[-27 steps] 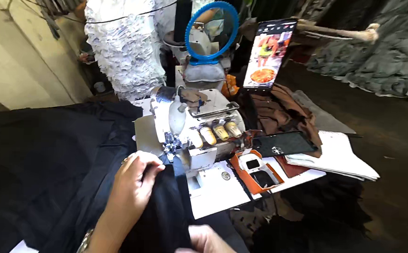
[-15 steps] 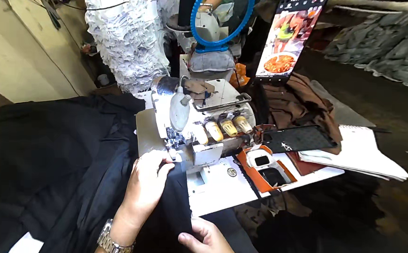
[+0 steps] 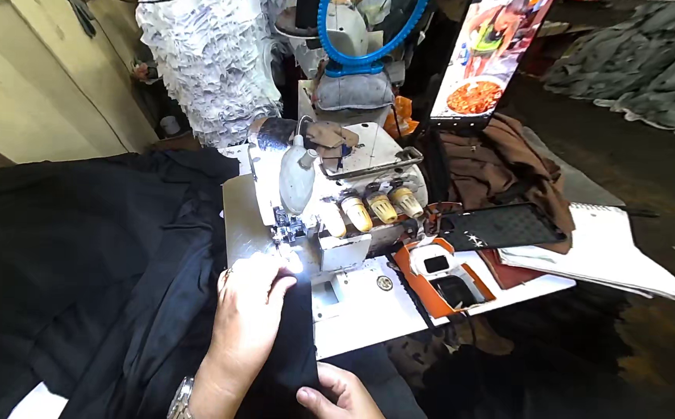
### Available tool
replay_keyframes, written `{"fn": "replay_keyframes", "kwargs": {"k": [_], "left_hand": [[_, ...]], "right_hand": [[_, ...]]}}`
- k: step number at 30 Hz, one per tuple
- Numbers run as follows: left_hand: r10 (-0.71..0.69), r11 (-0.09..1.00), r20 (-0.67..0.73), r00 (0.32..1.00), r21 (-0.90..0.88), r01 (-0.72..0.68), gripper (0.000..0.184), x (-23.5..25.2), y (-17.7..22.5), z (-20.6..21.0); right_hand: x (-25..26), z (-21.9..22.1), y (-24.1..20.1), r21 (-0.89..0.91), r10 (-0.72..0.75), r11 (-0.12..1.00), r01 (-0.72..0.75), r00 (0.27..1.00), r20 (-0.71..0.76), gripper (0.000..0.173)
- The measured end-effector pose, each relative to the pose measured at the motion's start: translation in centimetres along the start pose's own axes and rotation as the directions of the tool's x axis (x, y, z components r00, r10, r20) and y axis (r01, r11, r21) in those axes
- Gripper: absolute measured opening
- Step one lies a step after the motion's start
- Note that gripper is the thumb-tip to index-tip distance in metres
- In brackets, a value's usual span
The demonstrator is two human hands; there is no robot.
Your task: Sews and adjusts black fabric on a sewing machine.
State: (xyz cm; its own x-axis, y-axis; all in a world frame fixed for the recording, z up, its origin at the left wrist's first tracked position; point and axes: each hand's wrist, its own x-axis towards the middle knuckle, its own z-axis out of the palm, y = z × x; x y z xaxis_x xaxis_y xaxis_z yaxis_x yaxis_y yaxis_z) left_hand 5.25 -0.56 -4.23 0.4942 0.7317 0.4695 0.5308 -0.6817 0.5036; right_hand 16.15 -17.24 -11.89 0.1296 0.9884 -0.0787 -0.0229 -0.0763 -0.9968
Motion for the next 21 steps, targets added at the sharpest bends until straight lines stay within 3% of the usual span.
{"fn": "replay_keyframes", "kwargs": {"k": [4, 9, 11, 15, 18, 21], "left_hand": [[-0.008, 1.000, -0.023, 1.000, 0.018, 0.008, 0.015, 0.3, 0.4, 0.3], [0.258, 0.889, -0.057, 0.965, 0.404, -0.214, 0.024, -1.2, 1.9, 0.3], [0.215, 0.868, -0.027, 0.976, 0.463, -0.178, 0.027, -2.4, 2.3, 0.1], [0.051, 0.922, 0.012, 0.999, 0.385, -0.051, 0.044, -1.7, 0.6, -0.6], [-0.021, 0.949, 0.087, 0.996, 0.316, -0.008, 0.041, 1.5, -1.4, -0.7], [0.033, 0.951, 0.113, 0.993, 0.301, -0.066, 0.029, 5.0, -2.9, -0.2]], "right_hand": [[0.0, -0.1, 0.3, 0.023, 0.004, 1.000, -0.004, 1.000, 0.010, 0.017], [-0.4, -0.3, -0.3, 0.037, 0.031, 0.999, -0.033, 0.999, 0.040, 0.017], [-0.5, -0.6, -1.0, 0.030, 0.034, 0.999, -0.036, 0.998, 0.048, 0.017], [0.8, -1.4, -3.3, -0.011, 0.020, 1.000, -0.019, 0.997, 0.077, 0.017], [3.5, -1.5, -5.2, -0.065, 0.000, 0.998, 0.002, 0.999, 0.037, 0.018], [6.5, -1.5, -5.5, -0.005, -0.044, 0.999, 0.043, 0.999, -0.021, 0.017]]}}
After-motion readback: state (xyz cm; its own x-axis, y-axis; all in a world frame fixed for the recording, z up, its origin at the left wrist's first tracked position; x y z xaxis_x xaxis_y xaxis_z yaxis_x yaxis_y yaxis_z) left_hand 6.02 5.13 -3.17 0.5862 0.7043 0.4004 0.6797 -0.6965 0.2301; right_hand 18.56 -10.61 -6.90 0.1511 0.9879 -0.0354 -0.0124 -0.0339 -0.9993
